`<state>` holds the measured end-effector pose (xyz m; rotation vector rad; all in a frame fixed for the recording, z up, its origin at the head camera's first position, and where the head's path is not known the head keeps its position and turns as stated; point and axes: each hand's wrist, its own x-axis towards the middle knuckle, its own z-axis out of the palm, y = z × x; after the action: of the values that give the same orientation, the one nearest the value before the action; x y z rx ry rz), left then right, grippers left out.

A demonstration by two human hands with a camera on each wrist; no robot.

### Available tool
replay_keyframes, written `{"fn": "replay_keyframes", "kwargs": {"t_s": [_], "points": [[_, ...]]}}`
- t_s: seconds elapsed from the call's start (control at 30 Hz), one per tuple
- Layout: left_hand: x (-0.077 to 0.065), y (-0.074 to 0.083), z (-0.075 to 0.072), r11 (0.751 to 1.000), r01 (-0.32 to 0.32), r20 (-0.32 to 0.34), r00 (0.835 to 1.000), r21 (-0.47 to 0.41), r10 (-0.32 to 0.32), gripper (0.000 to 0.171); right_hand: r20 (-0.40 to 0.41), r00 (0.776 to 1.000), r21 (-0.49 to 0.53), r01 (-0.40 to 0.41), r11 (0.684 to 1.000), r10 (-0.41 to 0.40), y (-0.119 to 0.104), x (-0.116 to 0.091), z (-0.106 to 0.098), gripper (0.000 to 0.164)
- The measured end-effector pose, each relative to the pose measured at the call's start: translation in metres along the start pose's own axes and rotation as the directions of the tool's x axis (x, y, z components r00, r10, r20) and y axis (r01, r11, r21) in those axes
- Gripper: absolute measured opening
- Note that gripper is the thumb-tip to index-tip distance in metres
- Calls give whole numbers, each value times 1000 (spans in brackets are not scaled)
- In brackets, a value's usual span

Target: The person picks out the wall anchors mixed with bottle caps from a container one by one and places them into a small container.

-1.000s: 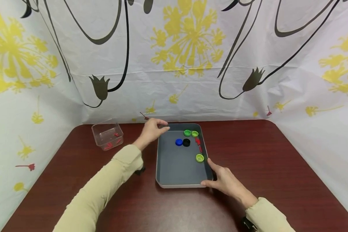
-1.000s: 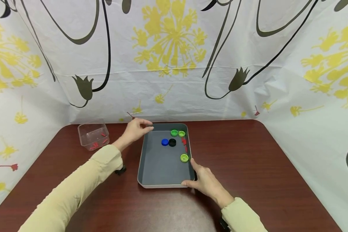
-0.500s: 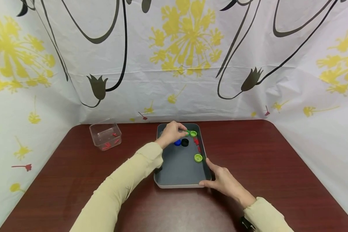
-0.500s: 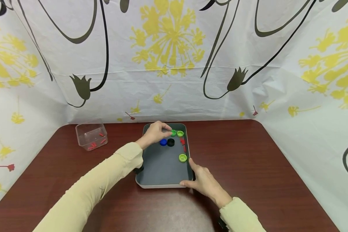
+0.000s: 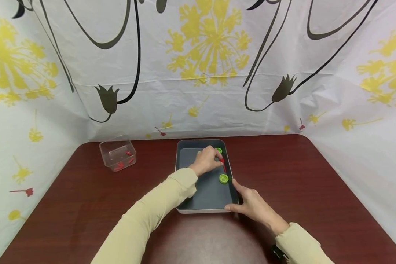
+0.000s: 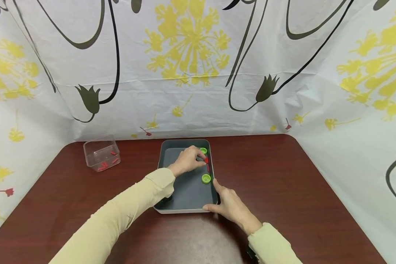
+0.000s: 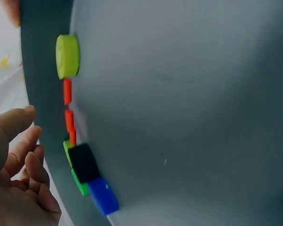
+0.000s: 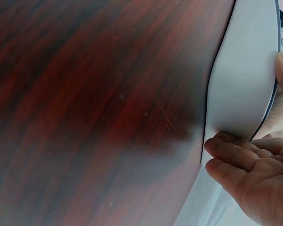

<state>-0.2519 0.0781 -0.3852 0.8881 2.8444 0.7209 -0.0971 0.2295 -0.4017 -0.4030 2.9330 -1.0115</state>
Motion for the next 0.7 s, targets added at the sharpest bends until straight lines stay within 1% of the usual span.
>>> {"fn": "replay_keyframes", "kwargs": {"t_s": [0.13, 0.27, 0.43, 0.7], "points": [[1, 5, 9, 997, 12, -8, 1000, 70, -11, 21, -11, 1000, -13, 8, 1000, -8, 0, 0, 1, 89], [2, 7, 15, 994, 18, -18, 1000, 111, -16, 20, -25, 999, -26, 19, 999, -19, 1, -1, 1, 89], [3, 8, 19, 991, 33, -30, 999, 131, -30, 20, -29, 999, -26, 17, 1000, -18, 1, 0, 1, 88], [3, 9, 26, 985, 49, -28, 999, 165, -45, 22, -29, 1000, -28, 10, 1000, -11, 1, 0, 2, 88]]}}
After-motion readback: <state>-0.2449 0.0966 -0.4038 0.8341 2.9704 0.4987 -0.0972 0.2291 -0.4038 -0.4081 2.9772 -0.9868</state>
